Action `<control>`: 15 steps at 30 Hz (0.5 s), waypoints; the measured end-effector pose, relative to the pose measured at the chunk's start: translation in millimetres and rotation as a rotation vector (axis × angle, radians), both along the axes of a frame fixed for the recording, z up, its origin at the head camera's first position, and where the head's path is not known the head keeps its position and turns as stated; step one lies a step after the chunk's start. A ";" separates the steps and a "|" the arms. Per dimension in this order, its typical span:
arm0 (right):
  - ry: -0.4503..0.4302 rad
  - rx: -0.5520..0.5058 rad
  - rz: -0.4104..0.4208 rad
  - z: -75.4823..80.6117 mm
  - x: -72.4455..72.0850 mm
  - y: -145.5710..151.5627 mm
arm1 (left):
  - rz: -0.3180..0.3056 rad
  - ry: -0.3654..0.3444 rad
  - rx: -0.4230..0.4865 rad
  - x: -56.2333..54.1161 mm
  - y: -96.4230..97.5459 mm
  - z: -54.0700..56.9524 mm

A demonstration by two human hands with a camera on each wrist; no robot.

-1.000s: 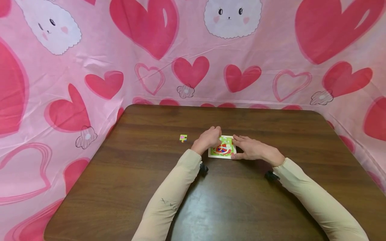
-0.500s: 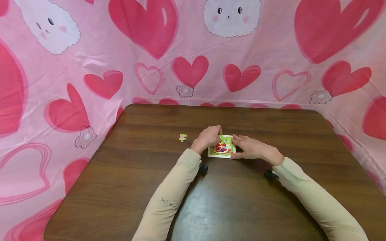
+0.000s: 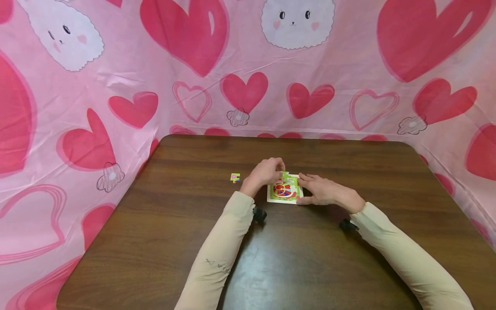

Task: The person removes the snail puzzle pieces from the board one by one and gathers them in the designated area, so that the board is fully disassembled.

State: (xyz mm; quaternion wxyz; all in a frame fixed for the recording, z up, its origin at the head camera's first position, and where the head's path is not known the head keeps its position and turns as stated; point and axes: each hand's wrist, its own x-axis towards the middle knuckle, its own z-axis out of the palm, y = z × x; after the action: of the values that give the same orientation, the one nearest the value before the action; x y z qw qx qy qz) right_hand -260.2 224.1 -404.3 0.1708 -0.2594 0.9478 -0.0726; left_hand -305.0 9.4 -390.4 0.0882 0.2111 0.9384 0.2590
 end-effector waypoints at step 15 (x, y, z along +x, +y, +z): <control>-0.009 -0.006 -0.010 -0.9 0.2 0.7 | 0.048 0.014 0.000 -5.5 -44.9 5.3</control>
State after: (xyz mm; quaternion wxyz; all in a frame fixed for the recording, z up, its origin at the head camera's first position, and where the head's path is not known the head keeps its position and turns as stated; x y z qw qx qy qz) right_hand -260.0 224.8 -405.2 0.1738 -0.2549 0.9481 -0.0776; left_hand -310.4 -35.5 -385.1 0.0756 0.1903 0.9438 0.2594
